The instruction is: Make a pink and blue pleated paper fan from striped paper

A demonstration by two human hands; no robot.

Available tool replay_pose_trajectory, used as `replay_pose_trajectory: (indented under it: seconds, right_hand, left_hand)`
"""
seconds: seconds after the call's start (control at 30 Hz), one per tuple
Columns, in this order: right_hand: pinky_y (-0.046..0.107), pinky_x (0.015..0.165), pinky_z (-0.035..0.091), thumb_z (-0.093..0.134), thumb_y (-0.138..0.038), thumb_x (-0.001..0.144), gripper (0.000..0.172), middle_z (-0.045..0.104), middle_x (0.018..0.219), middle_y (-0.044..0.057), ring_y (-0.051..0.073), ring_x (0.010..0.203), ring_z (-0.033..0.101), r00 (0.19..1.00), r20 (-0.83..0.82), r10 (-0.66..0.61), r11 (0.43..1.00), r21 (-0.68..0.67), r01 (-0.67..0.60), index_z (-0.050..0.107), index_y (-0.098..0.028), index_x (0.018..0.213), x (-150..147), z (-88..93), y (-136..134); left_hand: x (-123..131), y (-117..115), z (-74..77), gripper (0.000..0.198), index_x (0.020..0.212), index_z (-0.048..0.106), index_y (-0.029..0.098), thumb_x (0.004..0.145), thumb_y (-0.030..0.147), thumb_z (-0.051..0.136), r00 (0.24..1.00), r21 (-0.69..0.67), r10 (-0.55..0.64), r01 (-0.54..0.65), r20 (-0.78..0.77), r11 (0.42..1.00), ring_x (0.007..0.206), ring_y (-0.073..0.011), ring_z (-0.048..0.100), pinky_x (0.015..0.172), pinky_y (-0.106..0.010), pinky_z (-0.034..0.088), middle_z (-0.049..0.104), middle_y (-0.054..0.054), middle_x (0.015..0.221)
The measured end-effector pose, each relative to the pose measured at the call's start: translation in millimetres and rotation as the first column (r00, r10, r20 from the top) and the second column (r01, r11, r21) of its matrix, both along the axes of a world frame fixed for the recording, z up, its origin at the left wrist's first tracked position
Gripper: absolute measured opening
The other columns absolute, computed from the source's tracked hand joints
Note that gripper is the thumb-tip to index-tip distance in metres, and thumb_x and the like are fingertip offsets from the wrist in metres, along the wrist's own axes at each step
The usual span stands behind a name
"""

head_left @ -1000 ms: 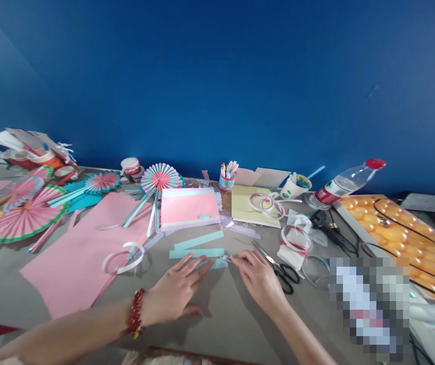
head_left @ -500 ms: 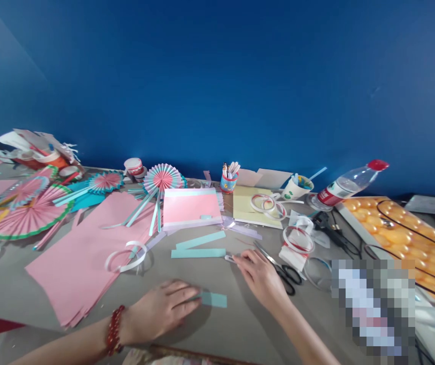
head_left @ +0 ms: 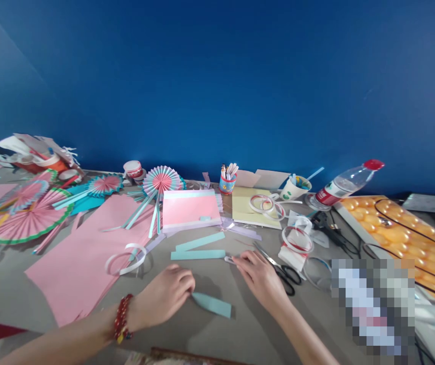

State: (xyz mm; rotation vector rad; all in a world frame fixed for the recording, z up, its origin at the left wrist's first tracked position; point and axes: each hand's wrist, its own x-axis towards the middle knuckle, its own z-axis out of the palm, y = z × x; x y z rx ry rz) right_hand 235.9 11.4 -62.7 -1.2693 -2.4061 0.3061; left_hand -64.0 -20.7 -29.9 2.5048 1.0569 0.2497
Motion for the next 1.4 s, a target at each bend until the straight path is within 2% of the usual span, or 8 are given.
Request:
replay_pose_trajectory:
  seconds: [0.17, 0.27, 0.33, 0.37, 0.47, 0.53, 0.77, 1.4]
  right_hand:
    - [0.032, 0.074, 0.050, 0.045, -0.010, 0.094, 0.028, 0.060, 0.090, 0.007, 0.021, 0.084, 0.057, 1.000, -0.025, -0.016, 1.000, -0.009, 0.015, 0.068, -0.022, 0.106, -0.6, 0.2, 0.4]
    - [0.032, 0.076, 0.050, 0.045, -0.006, 0.092, 0.031, 0.060, 0.092, 0.007, 0.021, 0.086, 0.057, 1.000, -0.010, -0.014, 1.000, -0.014, 0.013, 0.068, -0.022, 0.106, -0.9, 0.5, -1.0]
    - [0.032, 0.075, 0.050, 0.045, -0.007, 0.092, 0.030, 0.060, 0.092, 0.007, 0.021, 0.085, 0.056, 1.000, -0.002, -0.014, 1.000, -0.014, 0.014, 0.068, -0.021, 0.105, -1.3, 0.7, -2.4]
    - [0.032, 0.075, 0.050, 0.044, -0.008, 0.093, 0.030, 0.060, 0.091, 0.007, 0.021, 0.085, 0.056, 1.000, -0.003, -0.016, 1.000, -0.009, 0.016, 0.068, -0.022, 0.104, -1.5, 0.8, -3.1]
    - [0.032, 0.075, 0.049, 0.043, -0.009, 0.094, 0.030, 0.060, 0.091, 0.007, 0.021, 0.085, 0.056, 1.000, 0.000, -0.026, 1.000, 0.001, 0.026, 0.068, -0.022, 0.105, -1.6, 0.6, -4.6]
    - [0.032, 0.076, 0.050, 0.043, -0.010, 0.094, 0.030, 0.059, 0.091, 0.007, 0.021, 0.085, 0.056, 0.999, 0.012, -0.032, 0.999, 0.002, 0.032, 0.067, -0.022, 0.110, -1.4, 0.0, -5.2]
    - [0.034, 0.078, 0.050, 0.044, -0.013, 0.096, 0.029, 0.059, 0.095, 0.008, 0.022, 0.088, 0.056, 0.999, 0.044, -0.027, 0.999, -0.026, 0.028, 0.065, -0.022, 0.114, -3.5, -2.3, -8.0]
    - [0.034, 0.078, 0.051, 0.042, -0.010, 0.095, 0.031, 0.059, 0.094, 0.008, 0.022, 0.087, 0.056, 1.000, 0.022, -0.017, 1.000, -0.007, 0.017, 0.065, -0.020, 0.114, -8.2, -3.7, -12.2]
  left_hand:
    - [-17.8, 69.3, -3.6, 0.016, 0.107, 0.055, 0.021, 0.098, 0.018, 0.042, 0.950, 0.128, 0.266, -0.288, 0.165, 0.949, 0.093, -0.0186, 0.062, 0.083, -0.031, 0.049, 0.063, -0.003, 0.101]
    - [-20.2, 92.8, -8.3, 0.021, 0.114, 0.057, 0.019, 0.096, 0.019, 0.045, 0.943, 0.296, 0.316, -0.334, 0.107, 0.895, 0.107, -0.0247, 0.060, 0.093, -0.041, 0.048, 0.064, -0.008, 0.113]
    - [-14.5, 88.8, -11.6, 0.029, 0.124, 0.057, 0.018, 0.098, 0.021, 0.044, 0.957, 0.402, 0.280, -0.284, 0.070, 0.870, 0.126, -0.0279, 0.050, 0.107, -0.047, 0.039, 0.056, -0.011, 0.133]
    - [-10.4, 82.3, -13.7, 0.034, 0.131, 0.053, 0.018, 0.099, 0.023, 0.042, 0.980, 0.416, 0.197, -0.195, 0.038, 0.888, 0.132, -0.0270, 0.045, 0.112, -0.046, 0.035, 0.050, -0.011, 0.142]
    - [0.9, 59.0, -22.5, 0.059, 0.151, 0.029, 0.019, 0.099, 0.042, 0.044, 0.976, 0.306, -0.194, 0.214, -0.095, 0.928, 0.144, -0.0255, 0.030, 0.120, -0.043, 0.022, 0.033, -0.009, 0.156]
    - [4.6, 48.8, -29.8, 0.076, 0.155, 0.016, 0.018, 0.096, 0.057, 0.044, 0.961, 0.225, -0.256, 0.275, -0.109, 0.935, 0.146, -0.0260, 0.025, 0.121, -0.043, 0.019, 0.025, -0.011, 0.159]
    - [1.9, 48.2, -40.7, 0.088, 0.157, 0.004, 0.020, 0.092, 0.067, 0.041, 0.964, 0.104, -0.246, 0.256, -0.098, 0.961, 0.148, -0.0270, 0.018, 0.122, -0.043, 0.009, 0.016, -0.011, 0.161]
    - [2.8, 46.6, -39.4, 0.084, 0.157, 0.004, 0.022, 0.094, 0.064, 0.041, 0.970, 0.113, -0.238, 0.243, -0.054, 0.963, 0.147, -0.0267, 0.021, 0.122, -0.044, 0.013, 0.019, -0.010, 0.160]
